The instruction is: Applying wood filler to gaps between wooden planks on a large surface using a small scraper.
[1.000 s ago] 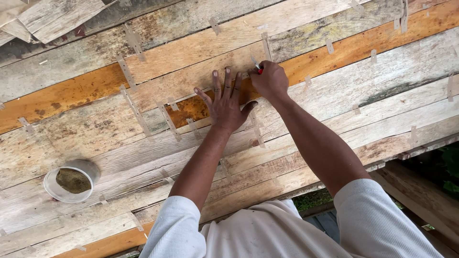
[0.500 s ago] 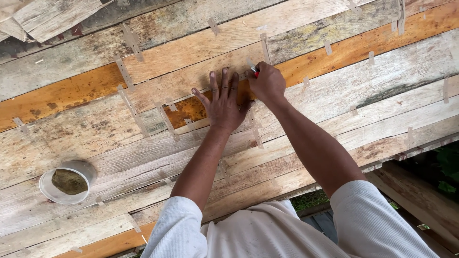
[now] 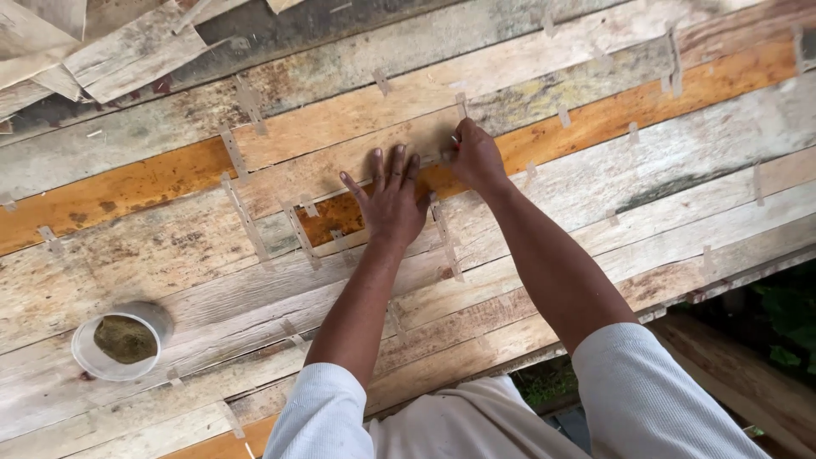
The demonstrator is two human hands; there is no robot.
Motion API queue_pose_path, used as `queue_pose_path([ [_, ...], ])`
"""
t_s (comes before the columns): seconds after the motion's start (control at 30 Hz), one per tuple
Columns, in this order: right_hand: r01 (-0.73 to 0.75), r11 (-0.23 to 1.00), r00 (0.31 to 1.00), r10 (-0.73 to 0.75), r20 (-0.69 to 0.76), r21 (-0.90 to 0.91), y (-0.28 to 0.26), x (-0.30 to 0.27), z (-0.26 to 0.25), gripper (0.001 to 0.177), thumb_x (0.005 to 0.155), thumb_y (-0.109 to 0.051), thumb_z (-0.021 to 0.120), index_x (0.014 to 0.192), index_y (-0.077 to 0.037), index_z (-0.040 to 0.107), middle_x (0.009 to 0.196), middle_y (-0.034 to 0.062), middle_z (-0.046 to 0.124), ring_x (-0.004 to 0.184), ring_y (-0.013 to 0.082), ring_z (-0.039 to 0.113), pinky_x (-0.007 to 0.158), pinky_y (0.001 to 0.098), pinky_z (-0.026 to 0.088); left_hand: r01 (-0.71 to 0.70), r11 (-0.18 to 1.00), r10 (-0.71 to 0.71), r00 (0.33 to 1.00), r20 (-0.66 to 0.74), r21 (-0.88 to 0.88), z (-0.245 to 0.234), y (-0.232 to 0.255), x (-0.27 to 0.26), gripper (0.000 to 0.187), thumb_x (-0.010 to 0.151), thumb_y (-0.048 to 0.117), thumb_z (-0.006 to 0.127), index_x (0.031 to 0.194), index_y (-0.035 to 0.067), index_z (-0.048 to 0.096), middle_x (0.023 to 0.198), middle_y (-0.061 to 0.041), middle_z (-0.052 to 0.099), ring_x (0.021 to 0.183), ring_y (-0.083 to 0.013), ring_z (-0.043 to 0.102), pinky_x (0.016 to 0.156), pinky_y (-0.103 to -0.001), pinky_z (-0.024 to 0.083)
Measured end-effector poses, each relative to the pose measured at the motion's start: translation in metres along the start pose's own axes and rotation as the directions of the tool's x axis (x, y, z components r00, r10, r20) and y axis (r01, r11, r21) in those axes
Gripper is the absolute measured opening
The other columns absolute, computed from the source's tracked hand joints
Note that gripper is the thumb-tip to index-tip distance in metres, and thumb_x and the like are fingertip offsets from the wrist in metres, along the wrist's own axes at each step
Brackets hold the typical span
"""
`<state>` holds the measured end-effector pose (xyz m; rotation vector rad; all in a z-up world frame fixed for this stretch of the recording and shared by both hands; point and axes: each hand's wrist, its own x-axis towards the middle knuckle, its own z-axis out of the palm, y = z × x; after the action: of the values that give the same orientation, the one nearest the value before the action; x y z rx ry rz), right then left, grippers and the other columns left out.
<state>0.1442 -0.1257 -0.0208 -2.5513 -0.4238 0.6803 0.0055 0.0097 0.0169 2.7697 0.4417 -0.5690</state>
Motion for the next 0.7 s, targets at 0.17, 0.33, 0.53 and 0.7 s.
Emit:
queue_pose_path([
  [0.17,-0.183,0.983,0.983,0.182,0.038,0.026,-0.007,-0.001,-0.022,0.047,0.083,-0.036,0.076,0.116,-0.011,0.056,0.106,0.0190,0.069,0.112,0.0434,0.067,0.095,0.0543,0.056,0.005,0.994,-0.007,1.000,-0.025,-0.108,0.014,-0.004,0.004,0.061,0.108,0.054,0.037,0.164,0.032,0.026,0.174,0.008,0.007,0.160,-0.0259,-0.002,0.115,-0.081,-0.016],
  [0.33,-0.209,0.978,0.975,0.207,-0.082,-0.018,-0.001,0.009,0.010,0.067,0.066,-0.047,0.089,0.110,-0.011,0.054,0.108,0.0140,0.064,0.108,0.0385,0.068,0.092,0.0520,0.059,-0.038,0.985,-0.027,0.928,-0.372,-0.166,0.027,-0.013,0.027,0.056,0.113,0.046,0.044,0.162,0.022,0.033,0.174,-0.005,0.014,0.159,-0.0316,0.004,0.113,-0.082,-0.015],
  [0.53,-0.202,0.975,0.972,0.188,-0.141,-0.095,-0.022,-0.003,0.012,0.048,0.081,-0.039,0.078,0.107,-0.011,0.049,0.108,0.0138,0.055,0.103,0.0433,0.067,0.090,0.0563,0.059,0.076,0.980,-0.090,0.994,-0.070,-0.185,-0.003,-0.019,0.050,0.084,0.106,0.065,0.051,0.169,0.033,0.005,0.174,-0.005,-0.014,0.157,-0.0365,-0.021,0.110,-0.085,-0.013],
  [0.7,-0.178,0.962,0.984,0.170,-0.055,-0.207,-0.013,0.002,0.024,0.045,0.086,-0.032,0.074,0.109,-0.013,0.040,0.112,0.0134,0.049,0.094,0.0494,0.068,0.086,0.0575,0.060,0.109,0.968,-0.115,0.993,-0.012,-0.225,-0.004,-0.020,0.053,0.085,0.104,0.056,0.059,0.167,0.044,0.004,0.173,-0.001,-0.020,0.154,-0.0374,-0.028,0.110,-0.083,-0.017],
])
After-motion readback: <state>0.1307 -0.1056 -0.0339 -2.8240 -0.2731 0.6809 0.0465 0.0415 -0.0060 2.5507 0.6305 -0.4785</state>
